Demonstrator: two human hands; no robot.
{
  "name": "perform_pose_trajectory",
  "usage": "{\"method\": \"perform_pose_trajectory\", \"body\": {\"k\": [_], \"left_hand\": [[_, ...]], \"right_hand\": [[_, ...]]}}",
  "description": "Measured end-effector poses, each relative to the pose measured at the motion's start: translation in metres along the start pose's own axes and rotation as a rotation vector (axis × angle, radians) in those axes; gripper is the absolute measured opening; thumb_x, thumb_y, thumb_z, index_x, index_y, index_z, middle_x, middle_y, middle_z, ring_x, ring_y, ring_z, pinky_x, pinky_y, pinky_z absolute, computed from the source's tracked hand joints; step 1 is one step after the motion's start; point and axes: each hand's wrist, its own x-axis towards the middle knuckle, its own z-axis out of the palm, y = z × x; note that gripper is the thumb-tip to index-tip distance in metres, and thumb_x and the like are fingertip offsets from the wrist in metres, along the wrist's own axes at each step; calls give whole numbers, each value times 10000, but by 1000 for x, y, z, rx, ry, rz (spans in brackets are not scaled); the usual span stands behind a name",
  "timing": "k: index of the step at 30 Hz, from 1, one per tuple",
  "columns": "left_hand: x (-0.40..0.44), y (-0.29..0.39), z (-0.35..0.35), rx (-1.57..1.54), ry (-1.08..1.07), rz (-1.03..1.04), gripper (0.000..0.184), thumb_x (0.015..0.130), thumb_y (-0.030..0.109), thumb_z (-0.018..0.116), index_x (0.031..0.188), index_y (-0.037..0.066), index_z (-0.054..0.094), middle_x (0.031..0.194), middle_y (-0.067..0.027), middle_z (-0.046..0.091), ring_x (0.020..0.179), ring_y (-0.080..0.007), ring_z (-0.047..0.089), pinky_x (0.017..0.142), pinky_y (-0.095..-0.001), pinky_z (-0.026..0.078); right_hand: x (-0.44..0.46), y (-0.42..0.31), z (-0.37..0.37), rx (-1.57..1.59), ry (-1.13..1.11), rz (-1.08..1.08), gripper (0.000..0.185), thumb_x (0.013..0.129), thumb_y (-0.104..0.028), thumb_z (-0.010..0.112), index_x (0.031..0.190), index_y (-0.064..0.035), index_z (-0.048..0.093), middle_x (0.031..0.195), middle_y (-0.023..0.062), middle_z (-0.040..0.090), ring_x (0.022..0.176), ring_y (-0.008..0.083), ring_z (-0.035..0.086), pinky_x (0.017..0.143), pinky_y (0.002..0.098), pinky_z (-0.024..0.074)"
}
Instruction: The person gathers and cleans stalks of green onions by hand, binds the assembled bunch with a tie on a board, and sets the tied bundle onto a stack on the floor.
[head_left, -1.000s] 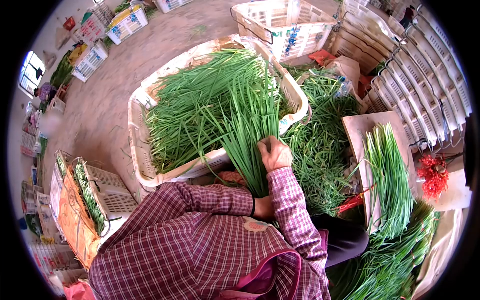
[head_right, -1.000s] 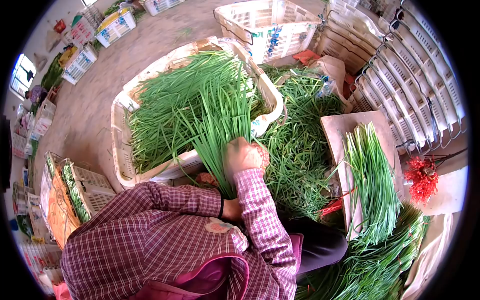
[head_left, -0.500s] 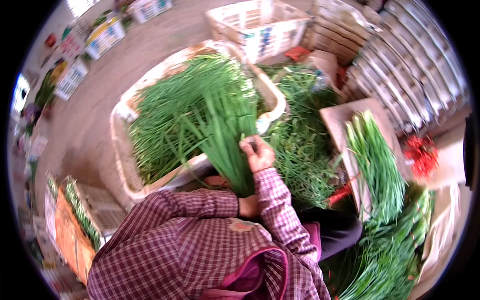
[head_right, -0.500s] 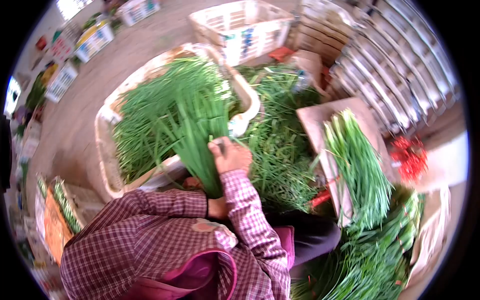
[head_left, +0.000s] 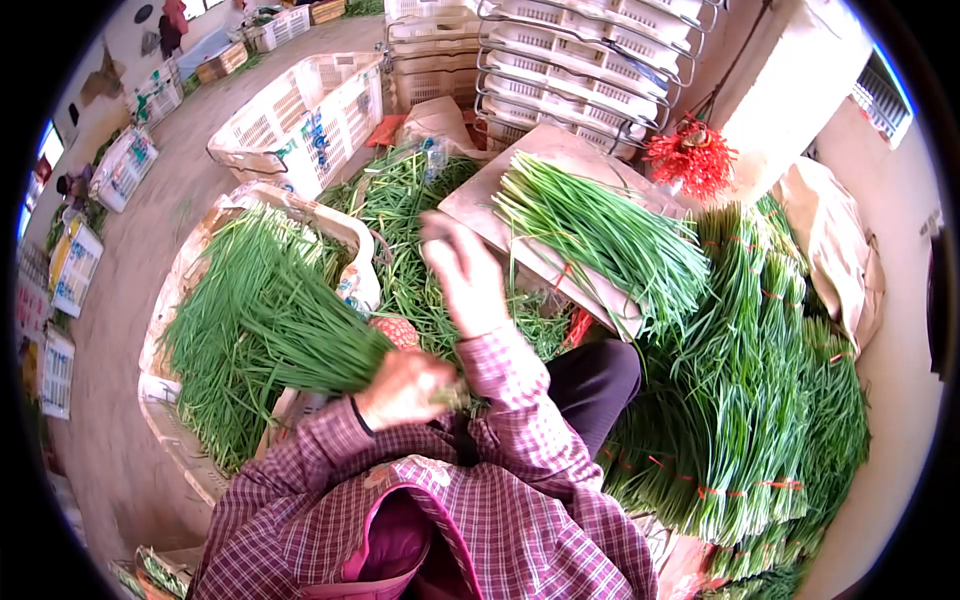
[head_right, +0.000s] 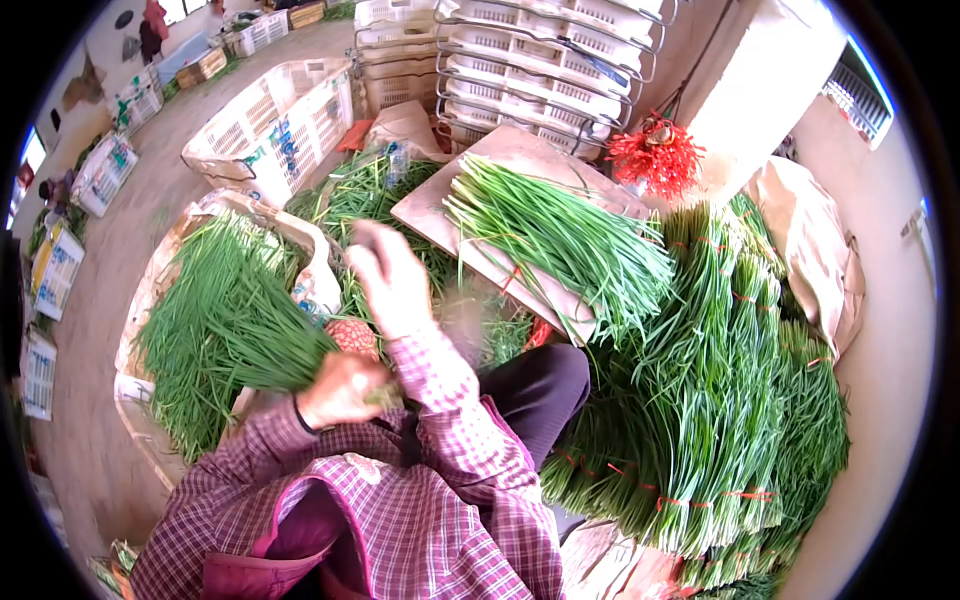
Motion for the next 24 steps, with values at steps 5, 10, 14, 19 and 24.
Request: {"method": "perform_pose_trajectory", "body": {"k": [5,10,14,19,24], "left_hand": [[68,35,-106,-416,404,-273,139,717,0,691,835,27,623,720,-18,632,601,-95,600,556,-232,504],[112,106,-144,-490,565,-80,172,737,0,690,884,20,603,804,-25,639,731,-95,602,688,-247,489],[131,128,-154,-786,597,33,162,726,81,675,868,20,627,806,-55,636,722,-130,624,654,-260,524],[171,141,-162,-1105,405,301,297,798,126,636,1063,17,556,826,-83,619,850,-178,632,815,-342,539],[205,112,-143,-1260,241,435,757,718,431,787,1296,46,486,1217,-110,587,1145,-242,571,963,-398,492]], "right_hand": [[-27,-2,-36,321,-37,-40,1100,698,-594,729,1468,-20,193,1413,214,393,1309,320,393,1096,428,291],[-23,-28,2,211,-227,-155,1366,497,-579,852,1473,13,102,1481,234,244,1378,347,265,1126,435,237],[-18,-41,-4,593,-34,-99,1253,505,-368,920,1451,3,187,1391,179,399,1291,269,413,1084,375,326],[-3,-72,-76,97,161,-301,827,573,-105,791,1317,-7,443,1135,163,637,1012,248,647,924,331,495],[7,-125,-175,-672,309,-391,763,590,-92,833,1285,-99,517,1078,131,677,964,221,674,856,328,547]]}}
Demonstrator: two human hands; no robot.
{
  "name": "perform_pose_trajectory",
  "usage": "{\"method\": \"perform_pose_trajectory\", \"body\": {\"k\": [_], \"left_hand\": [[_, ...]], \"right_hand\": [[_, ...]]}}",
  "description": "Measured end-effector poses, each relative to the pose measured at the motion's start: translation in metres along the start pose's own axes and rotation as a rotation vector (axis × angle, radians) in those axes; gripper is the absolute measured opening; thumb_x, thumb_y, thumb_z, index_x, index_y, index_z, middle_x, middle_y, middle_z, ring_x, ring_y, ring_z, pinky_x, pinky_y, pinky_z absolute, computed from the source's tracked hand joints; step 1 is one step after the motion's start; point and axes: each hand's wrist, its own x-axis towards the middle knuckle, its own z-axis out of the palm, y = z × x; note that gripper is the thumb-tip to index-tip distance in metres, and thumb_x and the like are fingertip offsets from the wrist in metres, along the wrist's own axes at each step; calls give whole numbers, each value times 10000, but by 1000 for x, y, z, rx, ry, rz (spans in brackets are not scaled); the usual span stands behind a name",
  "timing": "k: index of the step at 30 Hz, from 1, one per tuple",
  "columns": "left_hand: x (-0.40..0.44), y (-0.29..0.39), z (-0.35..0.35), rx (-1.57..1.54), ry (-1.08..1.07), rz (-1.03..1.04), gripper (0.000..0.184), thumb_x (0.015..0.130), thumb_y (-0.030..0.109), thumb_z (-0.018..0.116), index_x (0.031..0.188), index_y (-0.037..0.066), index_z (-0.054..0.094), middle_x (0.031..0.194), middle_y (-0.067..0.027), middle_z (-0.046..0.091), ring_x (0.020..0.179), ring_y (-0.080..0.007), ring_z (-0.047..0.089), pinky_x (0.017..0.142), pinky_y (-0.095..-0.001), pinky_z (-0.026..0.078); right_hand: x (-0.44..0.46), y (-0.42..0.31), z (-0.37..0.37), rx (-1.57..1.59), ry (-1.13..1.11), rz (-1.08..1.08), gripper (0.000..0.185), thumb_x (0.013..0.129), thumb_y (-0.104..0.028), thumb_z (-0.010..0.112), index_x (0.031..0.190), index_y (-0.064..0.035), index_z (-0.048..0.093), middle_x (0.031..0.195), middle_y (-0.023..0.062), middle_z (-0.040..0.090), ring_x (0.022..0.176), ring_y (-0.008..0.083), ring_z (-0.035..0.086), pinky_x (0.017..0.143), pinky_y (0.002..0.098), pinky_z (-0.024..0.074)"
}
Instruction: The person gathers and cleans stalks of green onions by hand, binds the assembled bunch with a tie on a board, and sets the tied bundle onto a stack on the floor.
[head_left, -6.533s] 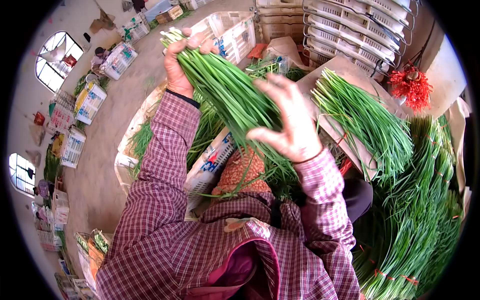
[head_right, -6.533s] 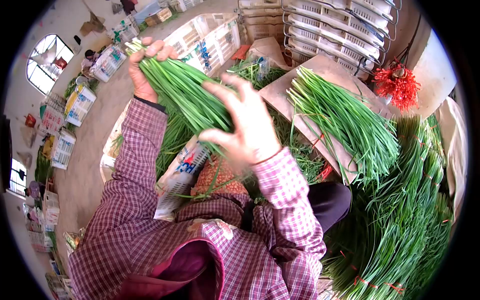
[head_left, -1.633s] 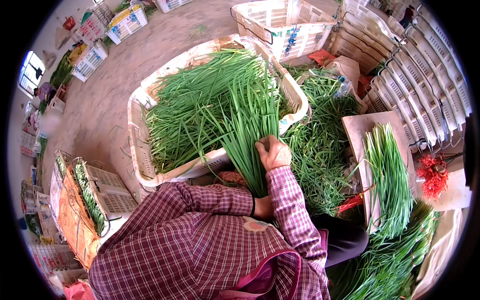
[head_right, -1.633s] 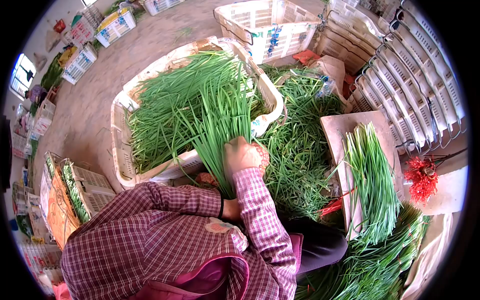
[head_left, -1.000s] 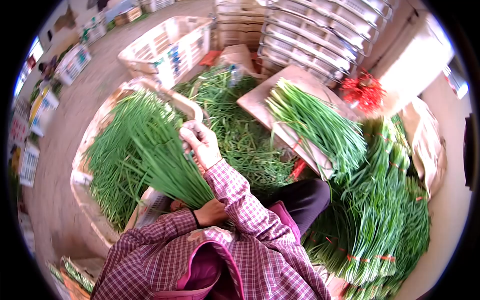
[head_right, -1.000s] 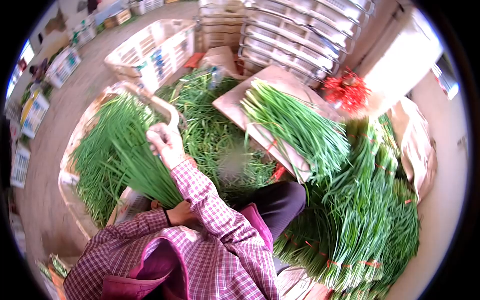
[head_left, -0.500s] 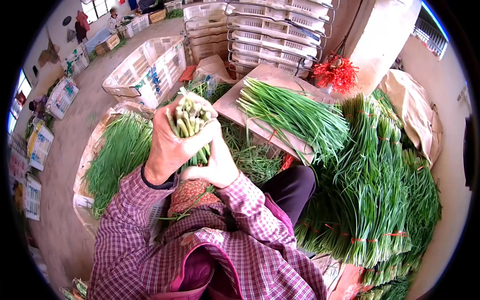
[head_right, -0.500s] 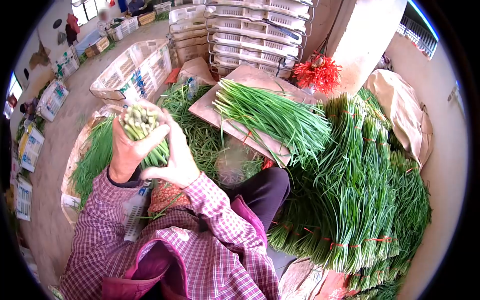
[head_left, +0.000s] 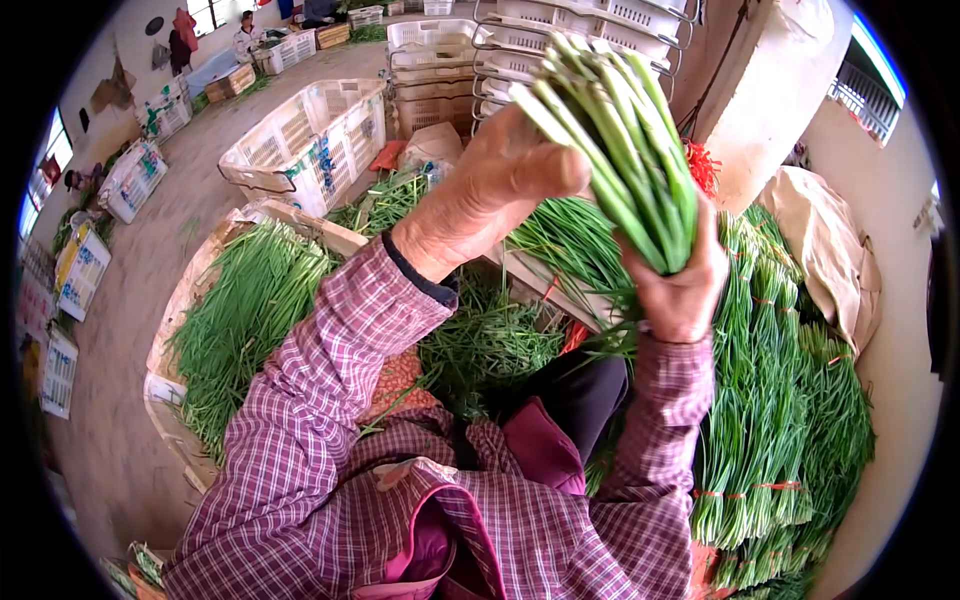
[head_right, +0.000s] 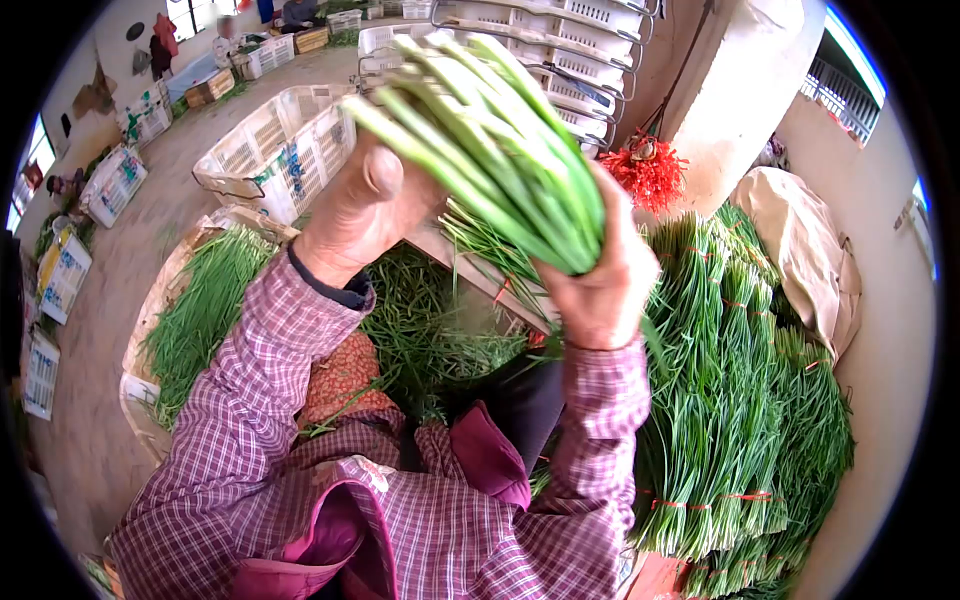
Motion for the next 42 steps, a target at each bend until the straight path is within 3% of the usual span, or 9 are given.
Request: {"method": "perform_pose_trajectory", "body": {"k": [1,5,9,13,24,29,35,38,42], "left_hand": [[-2,-19,-10,47,5,98,775,714,442,787,1310,57,477,1219,-108,586,1180,-234,549,989,-398,470],[-53,-102,-70,676,214,-646,551,734,377,779,1150,62,604,1152,-94,611,1058,-189,561,984,-389,430],[-105,-202,-116,1469,83,-517,392,717,307,773,961,31,637,915,-95,606,915,-230,572,817,-398,469],[-115,-242,-125,1614,-13,-508,340,747,310,738,907,32,624,864,-96,531,894,-257,496,791,-386,448],[-110,-234,-146,1234,258,-532,152,754,160,676,791,16,640,787,-108,642,799,-254,612,719,-348,490],[-95,-209,-164,479,548,-633,595,805,305,737,1270,65,455,1063,-32,556,774,-96,553,705,-256,483],[-60,-202,-162,91,335,-591,429,908,321,623,1224,55,509,858,-12,593,702,-61,544,612,-221,458],[-60,-173,-167,126,328,-679,245,973,248,509,926,44,637,558,69,453,484,-50,396,483,-215,342],[-94,-121,-220,477,279,-726,306,979,288,505,1005,40,683,508,87,403,433,-50,372,436,-213,354]], "right_hand": [[5,11,-13,-84,31,-33,774,579,-75,846,1282,-128,528,1079,114,681,966,218,674,848,327,552],[9,63,-49,-595,-105,17,844,551,-46,835,1314,-180,500,1141,90,652,992,250,661,830,347,553],[-3,116,-28,-677,-240,85,862,549,-78,822,1323,-260,487,1025,66,661,879,256,670,746,375,555],[-11,152,24,-662,-361,112,863,549,-152,828,1326,-277,472,974,49,659,831,255,672,704,382,555],[6,180,120,-576,-587,171,782,591,-192,811,1300,-242,485,997,75,663,843,275,671,697,399,546],[7,183,125,-470,-546,133,762,599,-195,802,1294,-239,493,985,76,672,834,280,674,697,393,549],[14,169,116,-447,-602,156,727,613,-219,799,1279,-219,507,1007,105,676,865,295,673,731,391,546],[13,172,109,-428,-549,99,721,602,-193,793,1267,-228,518,1031,91,671,870,277,675,727,379,552],[13,170,100,-460,-604,210,705,626,-227,801,1269,-191,515,1012,115,675,880,294,672,749,384,544]]}}
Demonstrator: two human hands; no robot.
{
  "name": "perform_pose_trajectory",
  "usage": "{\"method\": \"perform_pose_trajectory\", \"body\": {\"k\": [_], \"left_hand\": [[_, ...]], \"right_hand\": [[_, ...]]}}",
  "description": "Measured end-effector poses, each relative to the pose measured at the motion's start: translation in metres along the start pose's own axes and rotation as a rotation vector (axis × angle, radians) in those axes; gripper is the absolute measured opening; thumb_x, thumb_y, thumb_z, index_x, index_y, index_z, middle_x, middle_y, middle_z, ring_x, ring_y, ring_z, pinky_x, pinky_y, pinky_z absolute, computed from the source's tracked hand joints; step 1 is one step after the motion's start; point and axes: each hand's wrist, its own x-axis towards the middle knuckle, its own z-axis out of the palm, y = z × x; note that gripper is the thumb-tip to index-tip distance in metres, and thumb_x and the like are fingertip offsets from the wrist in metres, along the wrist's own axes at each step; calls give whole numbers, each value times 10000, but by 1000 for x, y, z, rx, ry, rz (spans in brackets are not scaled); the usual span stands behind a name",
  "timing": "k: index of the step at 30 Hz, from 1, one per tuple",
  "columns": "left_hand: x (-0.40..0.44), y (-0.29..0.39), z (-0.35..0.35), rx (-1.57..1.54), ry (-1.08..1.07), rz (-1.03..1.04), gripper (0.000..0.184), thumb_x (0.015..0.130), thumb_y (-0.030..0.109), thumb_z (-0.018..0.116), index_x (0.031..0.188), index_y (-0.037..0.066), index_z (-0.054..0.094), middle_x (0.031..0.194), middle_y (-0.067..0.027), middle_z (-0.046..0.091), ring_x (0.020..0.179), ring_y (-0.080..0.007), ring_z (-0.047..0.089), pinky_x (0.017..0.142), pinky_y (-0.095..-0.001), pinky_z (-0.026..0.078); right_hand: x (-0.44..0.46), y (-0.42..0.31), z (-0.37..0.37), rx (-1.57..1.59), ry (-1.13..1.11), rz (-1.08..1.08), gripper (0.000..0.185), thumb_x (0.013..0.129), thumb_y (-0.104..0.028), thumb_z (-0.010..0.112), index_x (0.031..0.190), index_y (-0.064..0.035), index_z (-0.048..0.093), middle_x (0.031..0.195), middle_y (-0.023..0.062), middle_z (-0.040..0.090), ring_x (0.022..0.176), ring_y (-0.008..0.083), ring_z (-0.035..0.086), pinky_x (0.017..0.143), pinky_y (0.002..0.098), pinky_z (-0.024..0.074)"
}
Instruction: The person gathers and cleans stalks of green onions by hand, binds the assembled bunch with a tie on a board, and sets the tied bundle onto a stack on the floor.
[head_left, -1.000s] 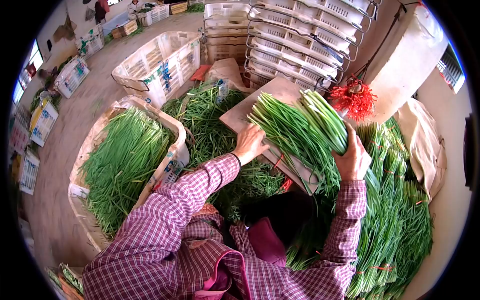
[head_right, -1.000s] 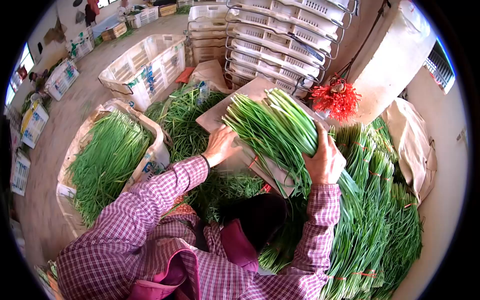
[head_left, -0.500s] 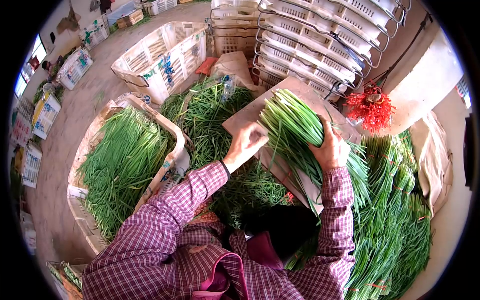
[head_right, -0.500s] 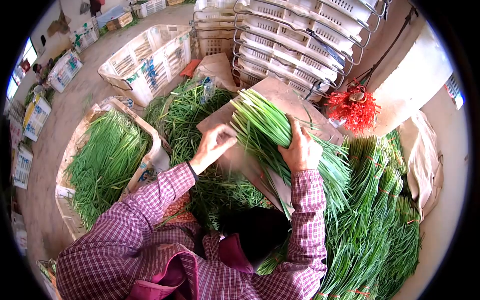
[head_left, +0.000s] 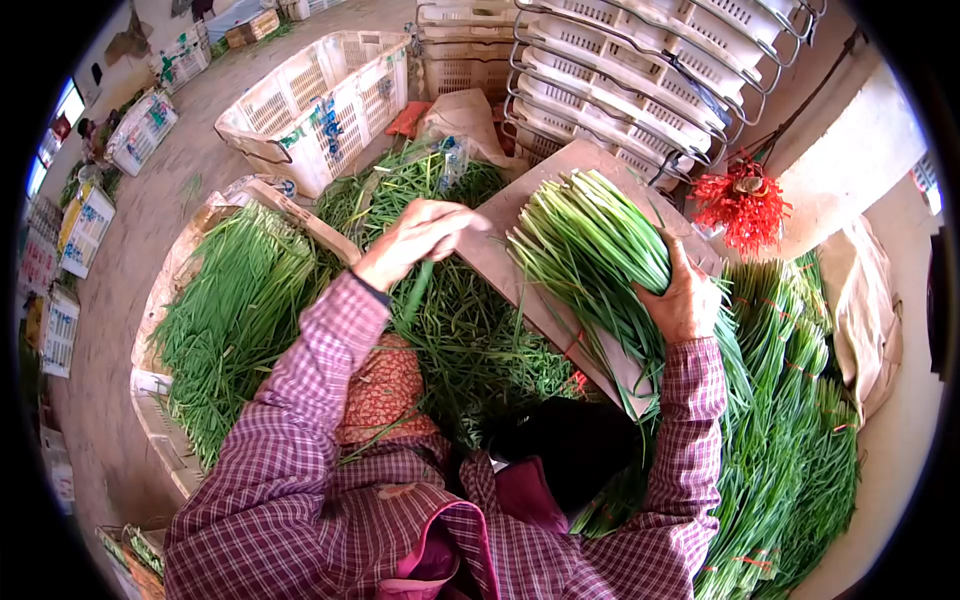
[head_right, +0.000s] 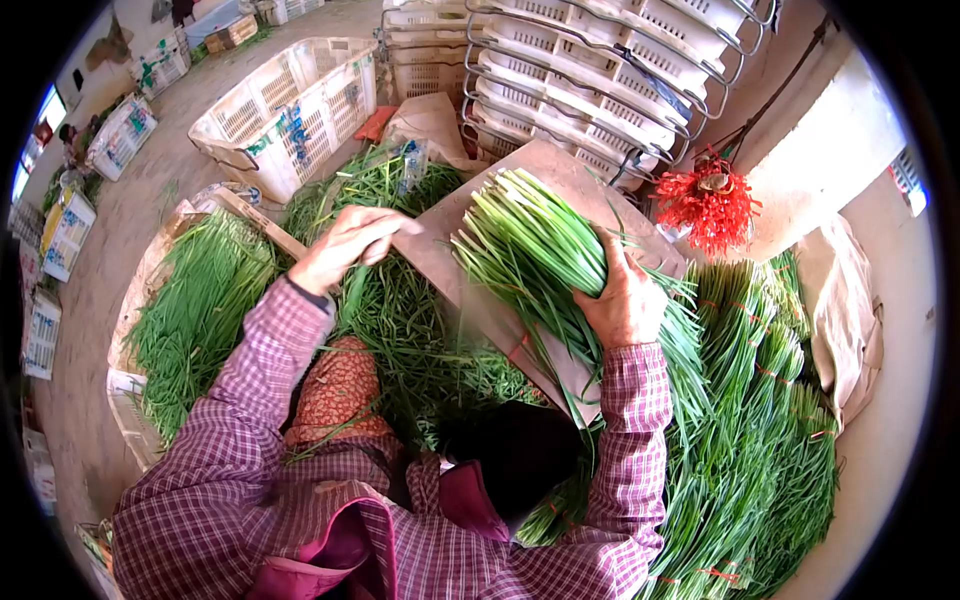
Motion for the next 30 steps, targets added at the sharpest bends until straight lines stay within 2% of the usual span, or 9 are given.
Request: {"method": "perform_pose_trajectory", "body": {"k": [1,3,4,9,13,18,23,25,30], "left_hand": [[-7,-5,-18,312,-3,-134,396,908,371,596,1108,32,641,645,14,504,572,-121,497,561,-277,456],[-28,-35,-23,1095,196,132,603,788,422,708,1225,33,561,913,-77,556,858,-215,553,773,-362,479],[-28,-32,-12,1028,143,105,748,704,421,764,1292,47,491,1131,-126,499,1065,-266,486,909,-409,428],[-6,-51,69,963,174,122,389,738,377,740,926,45,660,910,-111,615,929,-291,579,887,-398,456],[11,-71,94,950,162,189,295,721,284,740,854,40,642,871,-121,617,851,-295,606,891,-408,471],[16,-75,101,850,176,166,173,724,187,723,699,45,628,737,-76,626,816,-262,593,745,-398,487],[14,-81,89,791,168,206,145,739,170,704,767,50,628,736,-90,616,692,-249,601,668,-356,496],[15,-78,87,525,174,14,161,766,180,708,781,40,630,750,-74,618,680,-207,607,654,-332,494],[8,-63,95,606,300,195,211,765,212,735,856,52,631,784,-48,585,691,-191,593,653,-323,496]], "right_hand": [[1,3,6,-12,5,-8,710,622,-206,793,1274,-212,511,1031,100,672,884,284,673,744,382,548],[3,4,18,-27,26,-45,726,621,-204,787,1287,-243,502,1015,85,670,868,274,674,720,386,549],[6,0,24,-50,7,-33,732,620,-213,789,1291,-246,500,988,85,669,854,273,673,709,387,547],[14,-3,45,-77,-22,-47,743,619,-239,793,1300,-256,497,910,81,656,811,274,671,681,399,539],[10,-1,50,-98,-21,1,737,635,-243,789,1305,-262,483,910,81,652,788,280,670,673,413,536],[12,1,66,-177,-70,52,832,558,-325,854,1303,-262,489,1047,69,584,994,268,585,816,401,500],[15,12,84,-191,-95,53,887,548,-359,858,1338,-254,469,1193,69,525,1137,268,497,956,440,403],[15,15,86,-184,-100,38,897,555,-374,853,1349,-256,453,1202,65,527,1148,269,490,951,449,401],[18,21,93,-139,-122,65,915,570,-396,844,1371,-278,418,1232,72,507,1173,291,469,984,465,387]]}}
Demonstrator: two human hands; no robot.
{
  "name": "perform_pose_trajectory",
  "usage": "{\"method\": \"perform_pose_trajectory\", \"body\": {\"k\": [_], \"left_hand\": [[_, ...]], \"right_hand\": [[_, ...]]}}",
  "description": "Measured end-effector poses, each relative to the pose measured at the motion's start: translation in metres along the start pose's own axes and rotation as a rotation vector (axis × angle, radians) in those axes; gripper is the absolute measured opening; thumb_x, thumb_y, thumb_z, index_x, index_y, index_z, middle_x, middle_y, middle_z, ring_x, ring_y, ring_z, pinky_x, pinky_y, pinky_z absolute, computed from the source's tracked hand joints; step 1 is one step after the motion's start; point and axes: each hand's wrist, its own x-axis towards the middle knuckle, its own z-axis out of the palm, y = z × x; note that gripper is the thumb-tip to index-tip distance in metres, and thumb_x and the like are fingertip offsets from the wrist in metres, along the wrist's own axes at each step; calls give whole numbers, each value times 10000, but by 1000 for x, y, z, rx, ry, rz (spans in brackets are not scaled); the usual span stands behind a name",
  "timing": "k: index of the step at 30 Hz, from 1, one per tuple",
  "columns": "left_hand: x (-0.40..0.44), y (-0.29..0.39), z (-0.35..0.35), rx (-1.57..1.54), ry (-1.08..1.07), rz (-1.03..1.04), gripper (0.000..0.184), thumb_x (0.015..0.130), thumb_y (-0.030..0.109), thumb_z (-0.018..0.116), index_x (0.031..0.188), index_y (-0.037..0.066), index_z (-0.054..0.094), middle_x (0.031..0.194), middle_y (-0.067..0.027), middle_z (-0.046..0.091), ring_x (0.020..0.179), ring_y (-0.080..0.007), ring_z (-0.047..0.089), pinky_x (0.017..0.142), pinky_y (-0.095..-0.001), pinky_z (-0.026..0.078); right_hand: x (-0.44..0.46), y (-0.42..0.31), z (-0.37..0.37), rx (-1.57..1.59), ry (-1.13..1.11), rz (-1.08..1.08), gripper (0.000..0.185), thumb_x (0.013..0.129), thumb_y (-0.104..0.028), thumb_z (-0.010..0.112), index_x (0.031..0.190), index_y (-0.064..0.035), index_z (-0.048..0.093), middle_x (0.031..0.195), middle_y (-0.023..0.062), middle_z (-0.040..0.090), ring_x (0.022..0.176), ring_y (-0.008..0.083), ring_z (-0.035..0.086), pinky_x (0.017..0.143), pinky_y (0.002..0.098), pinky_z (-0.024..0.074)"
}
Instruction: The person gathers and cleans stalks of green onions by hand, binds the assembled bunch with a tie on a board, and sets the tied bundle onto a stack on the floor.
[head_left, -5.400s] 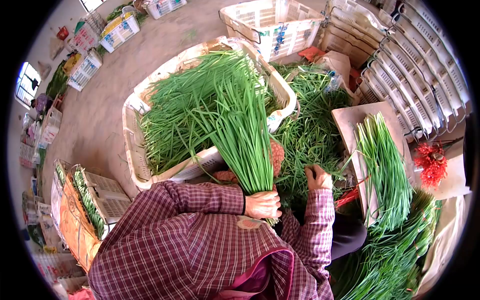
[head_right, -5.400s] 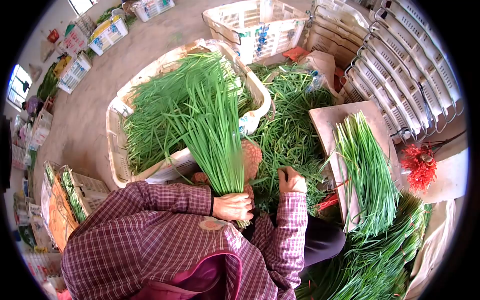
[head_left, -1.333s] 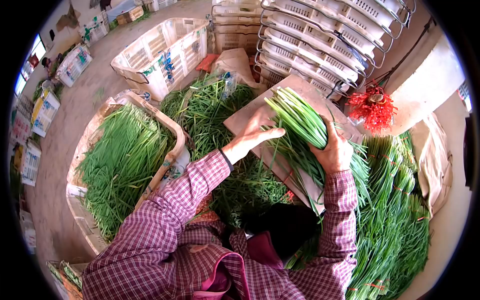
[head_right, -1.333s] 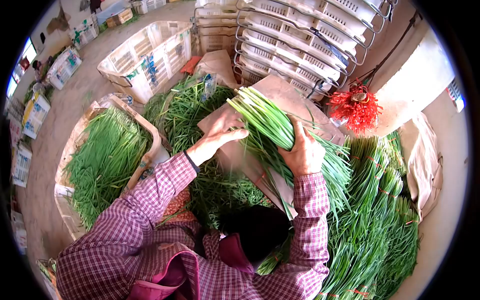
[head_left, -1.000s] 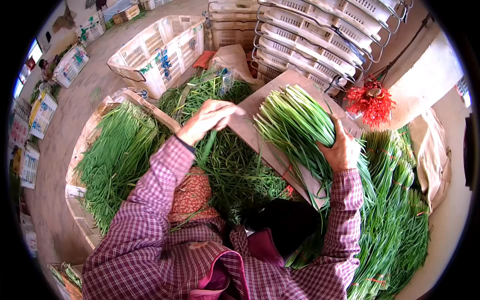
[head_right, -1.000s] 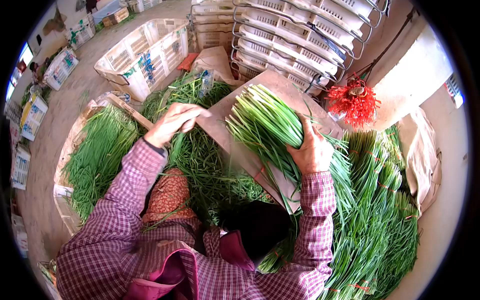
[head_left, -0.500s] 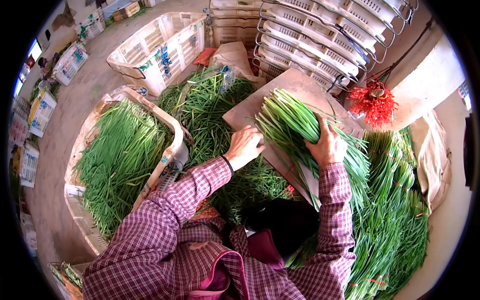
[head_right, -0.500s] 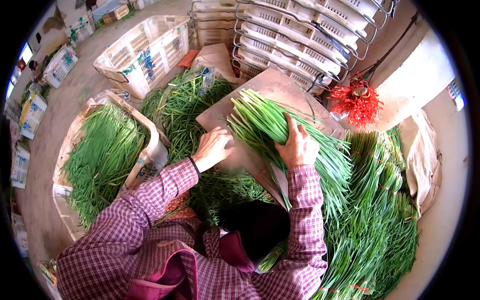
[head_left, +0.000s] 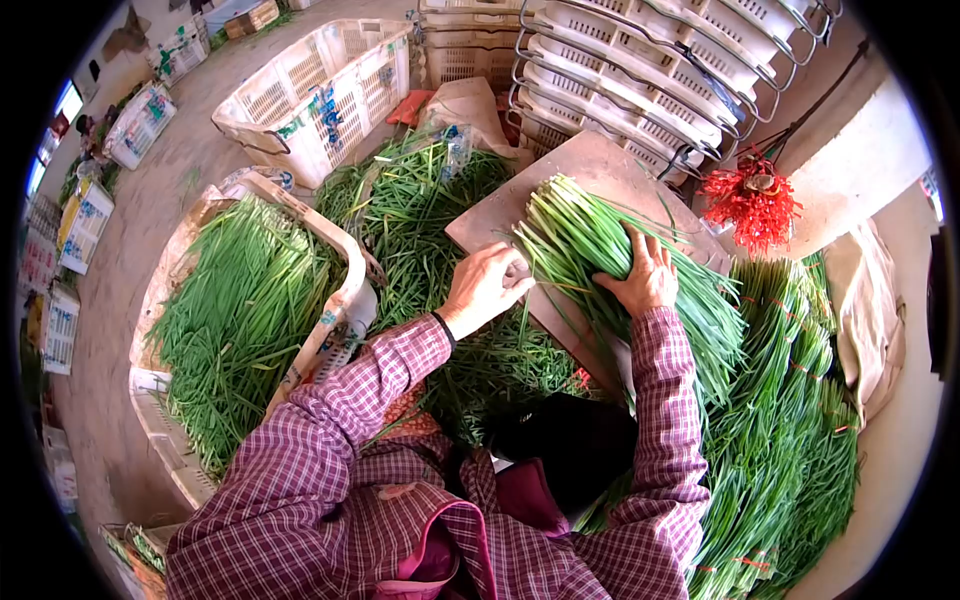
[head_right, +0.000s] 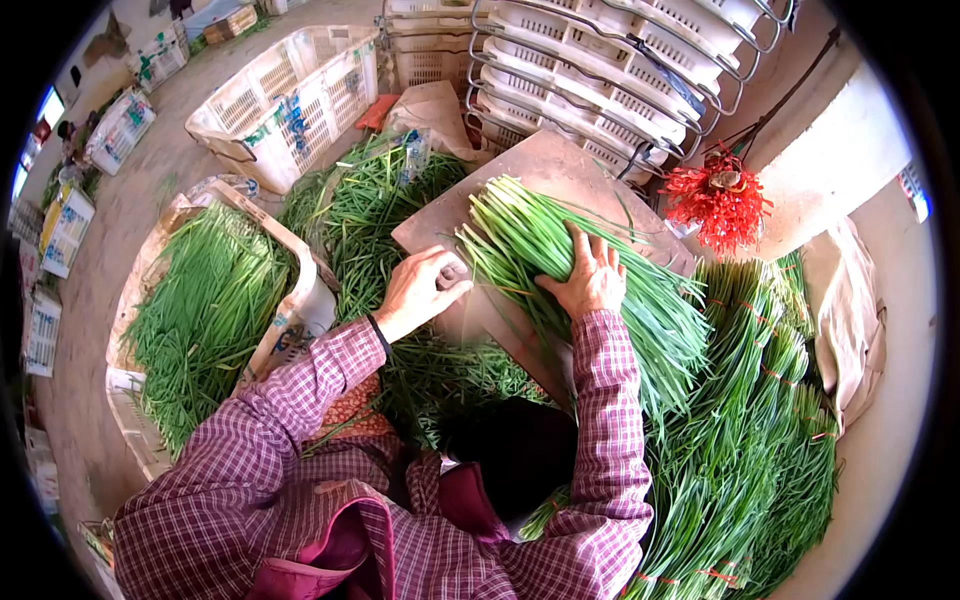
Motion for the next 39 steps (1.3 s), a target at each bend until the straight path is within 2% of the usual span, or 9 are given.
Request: {"method": "perform_pose_trajectory", "body": {"k": [7,9,11,13,17,18,21,27,39], "left_hand": [[10,0,26,340,-11,243,176,724,186,728,773,63,613,773,-49,563,783,-215,571,645,-353,488],[9,1,18,245,-6,210,139,746,159,725,770,51,641,765,-51,601,747,-182,593,630,-324,491],[8,1,-15,-413,-180,-66,120,772,137,724,808,35,672,771,-48,645,700,-144,610,626,-290,492],[6,-17,-56,-551,32,-173,144,789,136,729,851,11,692,764,-47,669,642,-128,612,618,-266,491],[-4,-63,-107,777,115,-117,497,691,161,787,1133,17,610,1032,-92,583,974,-233,550,853,-361,457],[1,-56,-110,701,16,-221,661,647,169,804,1237,39,537,1148,-103,503,1102,-263,455,947,-388,395],[17,-28,-84,346,-14,-105,328,746,293,753,921,29,669,859,-73,620,838,-216,585,797,-354,466],[63,-9,5,179,-29,13,460,740,506,715,797,50,682,692,-75,626,660,-225,620,609,-376,473],[80,-23,-8,114,-43,89,173,785,205,670,775,32,655,641,-97,630,569,-235,602,578,-351,474]], "right_hand": [[1,1,2,23,-49,40,925,579,-393,841,1383,-289,398,1279,79,481,1191,296,461,991,476,388],[2,3,2,29,-42,46,925,578,-392,842,1382,-289,398,1282,81,480,1192,297,462,990,477,388],[2,3,3,45,-42,39,923,572,-390,844,1377,-285,405,1275,84,486,1188,301,467,988,480,391],[3,4,2,66,-39,31,922,570,-394,843,1375,-284,409,1272,87,493,1186,307,470,984,485,393],[7,5,1,81,-73,35,916,567,-410,841,1367,-280,415,1254,97,509,1187,313,474,975,490,400],[7,5,1,68,-71,44,915,566,-414,842,1364,-283,416,1252,97,511,1189,312,474,973,489,402],[7,6,3,67,-81,57,917,564,-422,844,1364,-290,416,1252,96,513,1195,310,474,971,488,404],[7,7,3,70,-97,67,925,562,-429,846,1368,-296,413,1258,93,511,1203,306,469,969,485,403],[9,8,3,73,-105,67,914,571,-434,840,1368,-296,414,1256,91,511,1200,305,471,966,492,404]]}}
